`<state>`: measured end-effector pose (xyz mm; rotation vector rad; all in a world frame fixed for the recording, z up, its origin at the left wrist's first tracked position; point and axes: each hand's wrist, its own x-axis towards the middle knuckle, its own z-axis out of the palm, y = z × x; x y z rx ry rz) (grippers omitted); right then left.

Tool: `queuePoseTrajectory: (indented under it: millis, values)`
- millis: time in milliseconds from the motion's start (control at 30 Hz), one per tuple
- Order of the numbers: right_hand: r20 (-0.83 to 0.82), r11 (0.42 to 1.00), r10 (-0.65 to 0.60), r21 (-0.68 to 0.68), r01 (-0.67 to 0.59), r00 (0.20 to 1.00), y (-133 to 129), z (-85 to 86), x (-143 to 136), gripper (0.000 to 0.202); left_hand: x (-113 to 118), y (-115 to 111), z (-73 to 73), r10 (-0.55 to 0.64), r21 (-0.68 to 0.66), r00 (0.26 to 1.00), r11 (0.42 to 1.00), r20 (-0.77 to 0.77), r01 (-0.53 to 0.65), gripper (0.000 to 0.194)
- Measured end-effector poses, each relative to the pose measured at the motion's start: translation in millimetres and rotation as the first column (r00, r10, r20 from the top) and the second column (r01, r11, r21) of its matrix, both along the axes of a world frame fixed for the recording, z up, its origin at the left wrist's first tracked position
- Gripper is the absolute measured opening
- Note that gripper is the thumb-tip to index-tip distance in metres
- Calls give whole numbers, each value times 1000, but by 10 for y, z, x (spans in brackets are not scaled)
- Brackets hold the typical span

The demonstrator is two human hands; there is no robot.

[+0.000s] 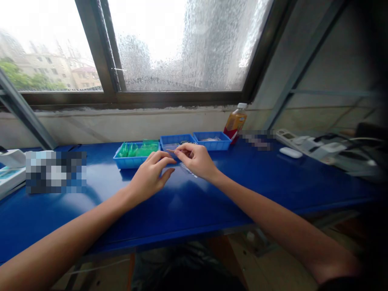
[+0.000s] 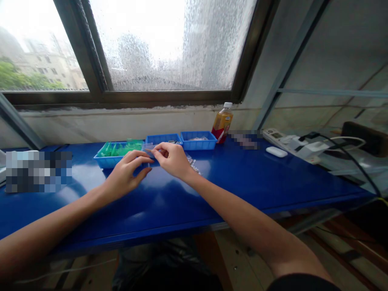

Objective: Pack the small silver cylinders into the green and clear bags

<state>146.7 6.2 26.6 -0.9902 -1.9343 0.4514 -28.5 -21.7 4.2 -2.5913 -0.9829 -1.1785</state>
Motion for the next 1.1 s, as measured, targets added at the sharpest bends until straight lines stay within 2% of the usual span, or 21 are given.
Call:
queuePoseTrajectory:
  millis: [67,167,233,300,367,467,567,633,700,800,900,967,1033,1100]
  values:
    - [53,974,-150,176,139,987,109,85,138,25,83,-8,-31,-22,-95,998,995,-51,17,24]
    - [23,851,-411,367,375,911,377,219,454,29,243,32,-82,-53,-199,982,980,-180,16,40]
    - [46,782,-549,382,493,834,571,240,671,28,341,81,-116,-55,-239,962,971,-268,-11,52]
    - [143,782,-601,308,542,786,705,186,826,29,400,117,-142,-54,-267,938,963,-343,-42,53]
    - [284,850,-525,214,481,802,729,91,878,27,401,120,-152,-49,-273,916,960,-397,-67,49]
    - [506,975,-211,49,216,837,579,-25,761,25,308,77,-132,16,-223,902,967,-432,-124,43]
    - [609,996,79,-81,-38,789,377,-71,524,27,191,57,-115,62,-189,910,970,-411,-152,43]
    - [627,987,155,-75,-139,763,294,-99,385,25,144,78,-125,37,-202,933,972,-359,-116,43]
    - [627,985,159,-46,-167,763,266,-142,294,24,129,103,-146,-3,-232,960,971,-280,-65,42]
    - [595,990,119,-12,-139,795,284,-217,234,20,151,98,-169,-44,-289,983,957,-176,-9,43]
    - [513,994,66,46,-104,856,300,-250,202,8,199,44,-164,-62,-351,994,936,-88,28,44]
    - [416,995,4,92,-47,909,286,-234,181,2,237,17,-142,-38,-440,999,897,23,44,39]
    - [324,989,-48,146,1,945,253,-198,168,5,271,18,-107,37,-605,978,790,204,96,35]
    - [275,979,-50,204,-7,960,207,-158,163,7,291,47,-68,143,-742,892,620,428,256,41]
